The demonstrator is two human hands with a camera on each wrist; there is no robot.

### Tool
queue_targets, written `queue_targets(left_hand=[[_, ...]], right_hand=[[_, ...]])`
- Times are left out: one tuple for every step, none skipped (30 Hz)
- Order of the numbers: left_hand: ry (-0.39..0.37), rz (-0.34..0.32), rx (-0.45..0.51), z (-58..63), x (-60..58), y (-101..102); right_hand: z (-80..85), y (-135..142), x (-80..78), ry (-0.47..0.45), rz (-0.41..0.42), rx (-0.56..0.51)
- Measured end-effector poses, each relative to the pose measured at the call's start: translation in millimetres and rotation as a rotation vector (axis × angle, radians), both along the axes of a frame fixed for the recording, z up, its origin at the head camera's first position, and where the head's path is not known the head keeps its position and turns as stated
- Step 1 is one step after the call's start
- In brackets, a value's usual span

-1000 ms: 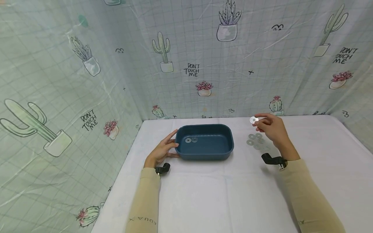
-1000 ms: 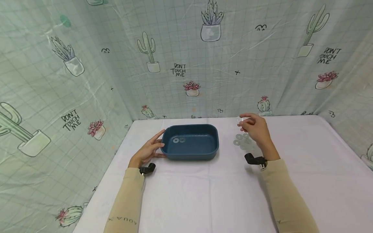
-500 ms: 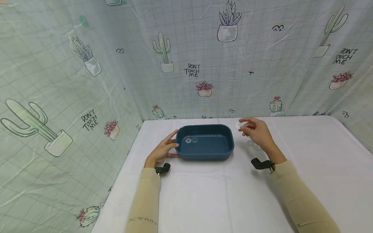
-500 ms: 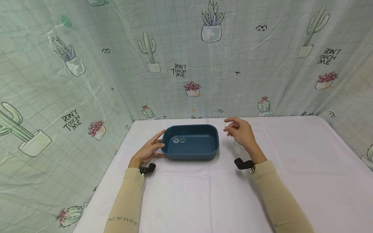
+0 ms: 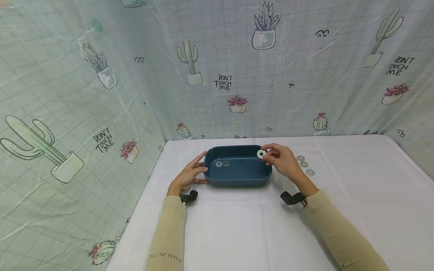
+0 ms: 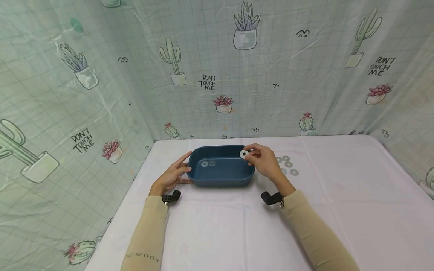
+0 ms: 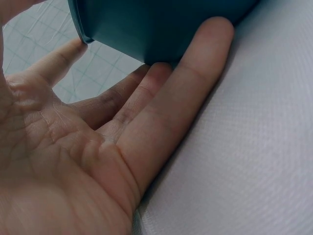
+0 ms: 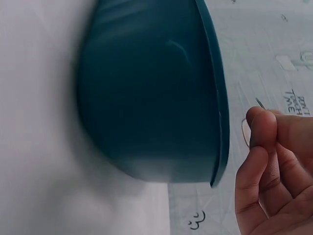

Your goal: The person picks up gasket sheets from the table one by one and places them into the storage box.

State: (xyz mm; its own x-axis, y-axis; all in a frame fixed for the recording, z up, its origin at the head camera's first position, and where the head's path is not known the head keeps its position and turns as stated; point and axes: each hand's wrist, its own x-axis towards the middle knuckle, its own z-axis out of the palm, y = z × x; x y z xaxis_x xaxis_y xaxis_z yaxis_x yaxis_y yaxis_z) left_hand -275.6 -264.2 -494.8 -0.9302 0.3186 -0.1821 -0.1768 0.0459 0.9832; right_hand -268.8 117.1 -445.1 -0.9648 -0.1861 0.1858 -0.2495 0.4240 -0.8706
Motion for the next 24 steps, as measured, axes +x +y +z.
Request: queue_targets(left_hand=[[-0.002, 0.002, -0.001, 0.0, 0.2, 0], [-0.001, 0.002, -0.003, 0.1, 0.3, 0], [-0.003, 0.004, -0.003, 0.3, 0.4, 0], [-0.004, 0.006, -0.002, 0.3, 0.5, 0], [-0.003, 0.006, -0.003, 0.3, 0.7, 0], [-0.005, 0.006, -0.003, 0.6, 0.8, 0], [-0.004, 0.005, -0.004, 0.7, 0.8, 0], [-0.003, 0.003, -0.004, 0.9, 0.7, 0], [-0.005, 0.005, -0.005, 1.0, 0.7, 0], [-0.004, 0.005, -0.006, 0.9, 0.7, 0], [-0.004, 0.004, -0.005, 0.9, 0.7, 0], [-0.003, 0.004, -0.005, 0.7, 0.6, 0], [-0.001, 0.005, -0.004, 0.7, 0.4, 0], [0.001, 0.004, -0.003, 0.5, 0.2, 0], [0.003, 0.004, -0.003, 0.2, 0.1, 0], [0.003, 0.006, -0.002, 0.1, -0.1, 0], [0.004, 0.003, 0.003, 0.0, -0.2, 0], [0.004, 0.0, 0.006, -0.1, -0.3, 0], [0.002, -0.004, 0.011, -0.1, -0.5, -1], [0.001, -0.009, 0.016, -0.2, -0.4, -1], [-0.004, -0.011, 0.021, 0.0, -0.4, -1], [-0.008, -0.015, 0.025, 0.2, -0.3, -1], [-0.009, -0.021, 0.027, 0.2, -0.3, -2], [-0.011, -0.019, 0.027, 0.5, 0.0, -2]], right_hand=[[-1.0, -2, 0.7, 0.001, 0.009, -0.007], [-1.7, -4, 1.6, 0.005, 0.019, -0.011], [-2.4, -6, 2.6, 0.007, 0.029, -0.017], [-3.1, -8, 3.4, 0.01, 0.042, -0.022], [-3.5, -10, 4.4, 0.012, 0.055, -0.026], [-3.8, -12, 5.2, 0.015, 0.069, -0.028], [-4.1, -14, 6.1, 0.016, 0.08, -0.032], [-4.2, -16, 7.0, 0.017, 0.091, -0.036], [-4.4, -18, 7.8, 0.017, 0.098, -0.038], [-4.5, -20, 8.7, 0.018, 0.105, -0.041], [-4.4, -22, 9.9, 0.018, 0.11, -0.043], [-4.5, -23, 10.8, 0.019, 0.113, -0.043], [-4.5, -25, 11.9, 0.019, 0.115, -0.046], [-4.4, -27, 13.0, 0.019, 0.116, -0.046], [-4.6, -29, 13.9, 0.021, 0.118, -0.044], [-4.8, -31, 14.9, 0.024, 0.121, -0.04], [-5.2, -32, 15.6, 0.027, 0.126, -0.036], [-5.7, -34, 16.2, 0.033, 0.13, -0.029], [-6.4, -35, 16.8, 0.036, 0.131, -0.023], [-6.8, -36, 17.3, 0.039, 0.132, -0.016], [-7.4, -38, 17.6, 0.042, 0.129, -0.007], [-7.8, -39, 17.8, 0.041, 0.126, 0.0], [-8.0, -40, 17.8, 0.037, 0.122, 0.005], [-7.9, -42, 17.7, 0.031, 0.117, 0.013]])
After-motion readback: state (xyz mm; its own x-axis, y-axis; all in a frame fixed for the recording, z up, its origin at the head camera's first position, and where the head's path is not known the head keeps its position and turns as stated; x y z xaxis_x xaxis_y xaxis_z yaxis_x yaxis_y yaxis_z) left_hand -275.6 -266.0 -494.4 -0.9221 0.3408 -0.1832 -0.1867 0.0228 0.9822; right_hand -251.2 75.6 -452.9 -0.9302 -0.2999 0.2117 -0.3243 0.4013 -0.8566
